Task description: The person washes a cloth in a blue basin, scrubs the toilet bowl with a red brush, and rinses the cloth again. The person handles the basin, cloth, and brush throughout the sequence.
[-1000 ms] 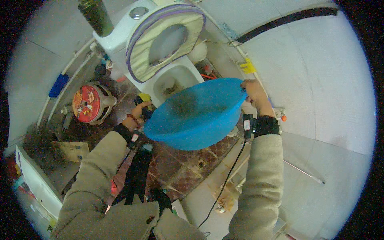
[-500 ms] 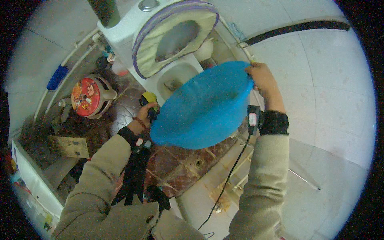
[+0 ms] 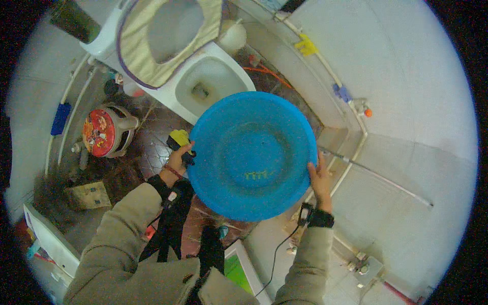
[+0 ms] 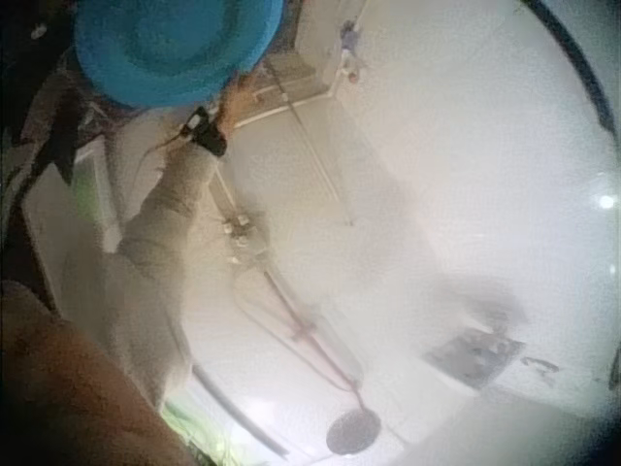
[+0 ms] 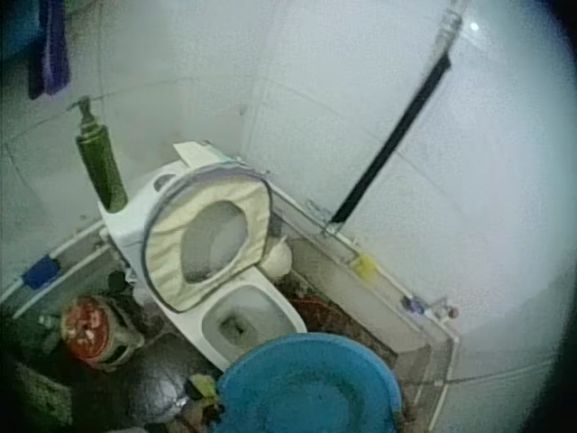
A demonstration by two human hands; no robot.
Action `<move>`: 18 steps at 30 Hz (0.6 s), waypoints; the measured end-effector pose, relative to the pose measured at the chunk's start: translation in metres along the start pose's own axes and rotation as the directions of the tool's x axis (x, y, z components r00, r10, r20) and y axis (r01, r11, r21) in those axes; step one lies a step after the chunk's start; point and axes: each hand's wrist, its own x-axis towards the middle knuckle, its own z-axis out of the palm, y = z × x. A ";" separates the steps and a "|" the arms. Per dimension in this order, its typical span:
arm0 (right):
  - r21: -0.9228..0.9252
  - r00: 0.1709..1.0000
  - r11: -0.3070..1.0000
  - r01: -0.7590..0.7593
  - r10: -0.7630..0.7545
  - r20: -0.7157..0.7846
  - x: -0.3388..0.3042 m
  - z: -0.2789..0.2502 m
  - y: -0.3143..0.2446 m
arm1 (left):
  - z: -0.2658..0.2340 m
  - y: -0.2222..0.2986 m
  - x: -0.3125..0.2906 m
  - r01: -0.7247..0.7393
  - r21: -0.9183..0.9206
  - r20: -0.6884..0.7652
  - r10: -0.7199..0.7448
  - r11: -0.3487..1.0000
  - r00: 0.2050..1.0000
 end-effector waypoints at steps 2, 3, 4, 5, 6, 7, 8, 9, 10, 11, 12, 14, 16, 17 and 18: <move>0.045 0.977 0.977 -0.210 0.211 -0.022 -0.045 -0.008 0.070 | 0.003 -0.017 -0.002 0.061 0.009 -0.012 -0.061 0.998 0.998; 0.027 0.968 0.967 -0.252 0.253 -0.008 -0.069 -0.004 0.106 | 0.003 -0.029 -0.004 0.089 0.018 -0.009 -0.089 0.996 0.996; -0.014 0.932 0.932 -0.361 0.360 -0.032 -0.092 -0.002 0.139 | 0.004 -0.042 -0.004 0.040 0.072 -0.001 -0.040 0.997 0.999; -0.002 0.919 0.919 -0.393 0.393 0.020 -0.116 0.000 0.171 | 0.005 -0.058 -0.005 -0.007 0.125 0.010 0.006 0.992 1.000; 0.006 0.866 0.866 -0.500 0.500 0.006 -0.141 0.010 0.203 | 0.003 -0.074 -0.006 -0.084 0.168 0.077 0.072 0.982 0.994; 0.179 0.811 0.794 -0.581 0.584 0.038 -0.167 0.021 0.234 | 0.000 -0.090 -0.007 -0.034 0.272 0.034 0.026 0.962 0.999; 0.391 0.780 0.697 -0.601 0.619 0.095 -0.191 0.033 0.265 | -0.004 -0.105 -0.006 -0.021 0.362 0.046 0.004 0.932 0.999; 0.447 0.708 0.608 -0.656 0.701 0.085 -0.213 0.043 0.296 | -0.009 -0.123 -0.006 -0.008 0.450 0.054 -0.019 0.893 0.998; 0.523 0.667 0.525 -0.671 0.735 0.118 -0.233 0.058 0.327 | -0.015 -0.141 -0.006 0.035 0.517 0.019 -0.053 0.855 0.998; 0.593 0.633 0.439 -0.675 0.758 0.159 -0.250 0.074 0.361 | -0.022 -0.159 -0.007 0.069 0.580 -0.016 -0.074 0.811 0.997; 0.603 0.658 0.459 -0.652 0.737 0.151 -0.265 0.089 0.392 | -0.029 -0.177 -0.007 0.076 0.637 -0.021 -0.082 0.767 0.996; 0.612 0.663 0.476 -0.632 0.741 0.109 -0.293 0.120 0.452 | -0.044 -0.215 -0.010 0.108 0.740 -0.070 -0.084 0.664 0.994; 0.515 0.771 0.650 -0.559 0.636 0.035 -0.312 0.145 0.502 | -0.057 -0.259 -0.011 0.124 0.783 -0.055 -0.131 0.610 0.990; 0.492 0.689 0.589 -0.641 0.724 0.031 -0.316 0.154 0.523 | -0.064 -0.279 -0.014 0.141 0.779 -0.045 -0.169 0.611 0.985; 0.607 0.665 0.514 -0.606 0.747 0.032 -0.320 0.161 0.541 | -0.069 -0.299 -0.018 0.145 0.777 -0.030 -0.193 0.612 0.981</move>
